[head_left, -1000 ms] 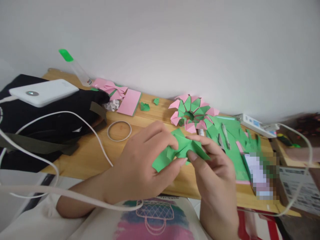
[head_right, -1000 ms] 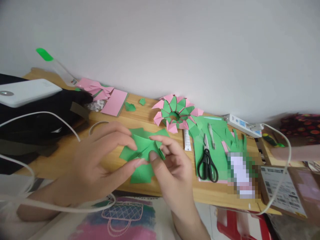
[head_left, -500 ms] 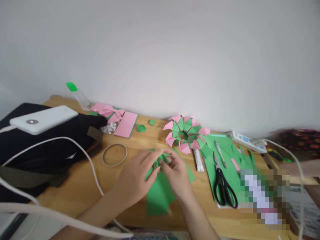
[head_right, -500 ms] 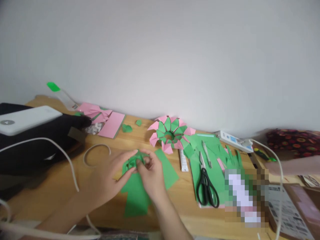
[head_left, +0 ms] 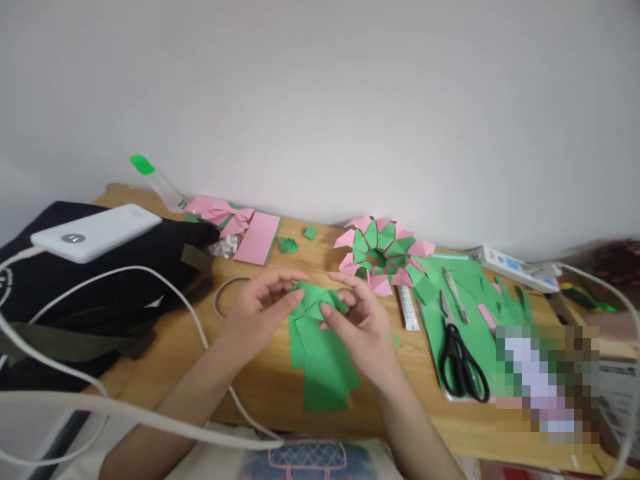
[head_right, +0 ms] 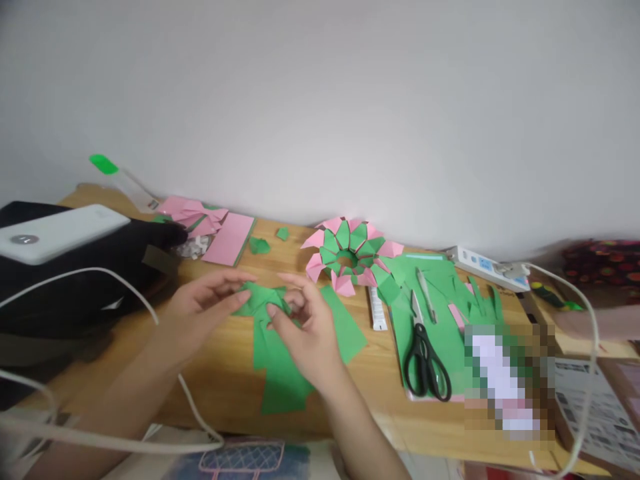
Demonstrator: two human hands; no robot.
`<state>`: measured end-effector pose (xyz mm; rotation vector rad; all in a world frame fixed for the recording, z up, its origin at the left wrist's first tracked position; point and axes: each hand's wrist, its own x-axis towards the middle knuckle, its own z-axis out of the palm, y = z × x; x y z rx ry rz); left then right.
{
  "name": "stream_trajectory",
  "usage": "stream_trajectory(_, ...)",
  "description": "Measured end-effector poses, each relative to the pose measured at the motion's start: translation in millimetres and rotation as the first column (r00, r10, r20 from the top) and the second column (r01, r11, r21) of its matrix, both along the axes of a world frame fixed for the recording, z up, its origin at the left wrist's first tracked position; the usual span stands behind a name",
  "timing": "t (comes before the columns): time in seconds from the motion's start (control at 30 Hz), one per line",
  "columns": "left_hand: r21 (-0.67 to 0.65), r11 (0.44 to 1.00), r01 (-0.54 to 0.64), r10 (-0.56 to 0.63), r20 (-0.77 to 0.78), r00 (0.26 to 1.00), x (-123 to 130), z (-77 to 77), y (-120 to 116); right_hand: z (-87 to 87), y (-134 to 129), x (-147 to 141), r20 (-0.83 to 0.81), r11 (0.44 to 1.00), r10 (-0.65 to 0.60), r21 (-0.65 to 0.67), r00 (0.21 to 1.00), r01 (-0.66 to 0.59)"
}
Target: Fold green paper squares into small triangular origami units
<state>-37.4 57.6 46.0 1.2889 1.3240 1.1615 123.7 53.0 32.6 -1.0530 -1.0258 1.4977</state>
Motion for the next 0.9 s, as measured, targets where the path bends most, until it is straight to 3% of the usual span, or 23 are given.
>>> stream_trajectory(0.1,-0.119,0.991,0.057,-0.028,0.237,0.971,3,8.3,2,9.0,-6,9,-0.043,0.997,0.015,0.070,0.999,-0.012)
stream_trajectory(0.17,-0.126,0.989,0.074,-0.038,0.267,0.963,5,6.5,1,9.6,-8,12,-0.041,0.997,0.005,0.081,0.999,-0.001)
stream_trajectory(0.23,-0.042,0.998,0.049,-0.043,0.139,0.989,7,1.0,0,5.0,-8,12,-0.020,0.997,-0.016,0.072,1.000,0.018)
stream_trajectory(0.3,0.127,0.992,0.018,-0.002,-0.125,0.992,9,-6.3,-1,-4.7,-5,10,0.015,0.999,-0.036,0.016,0.999,0.036)
stream_trajectory(0.4,0.325,0.944,0.055,0.080,-0.388,0.918,12,-18.0,-4,-23.5,2,4,0.049,0.996,-0.049,-0.076,0.998,0.053)
stream_trajectory(0.47,0.418,0.889,0.187,0.070,-0.527,0.847,14,-26.4,-6,-32.9,5,0,0.040,0.994,-0.055,-0.097,0.998,0.058)
stream_trajectory(0.53,0.439,0.833,0.336,0.075,-0.692,0.718,15,-35.5,-9,-36.9,7,-3,0.015,0.992,-0.047,-0.117,0.999,0.049)
stream_trajectory(0.63,0.416,0.812,0.411,0.103,-0.793,0.600,13,-48.6,-12,-36.9,6,-5,-0.046,0.986,0.006,-0.169,0.999,-0.014)
stream_trajectory(0.8,0.346,0.841,0.417,0.065,-0.828,0.557,-1,-57.0,-2,-38.5,0,-5,-0.050,0.971,0.075,-0.223,0.996,-0.085)
stream_trajectory(0.9,0.280,0.874,0.397,0.025,-0.842,0.539,-8,-53.7,21,-20.2,3,2,0.025,0.978,0.086,-0.193,0.996,-0.080)
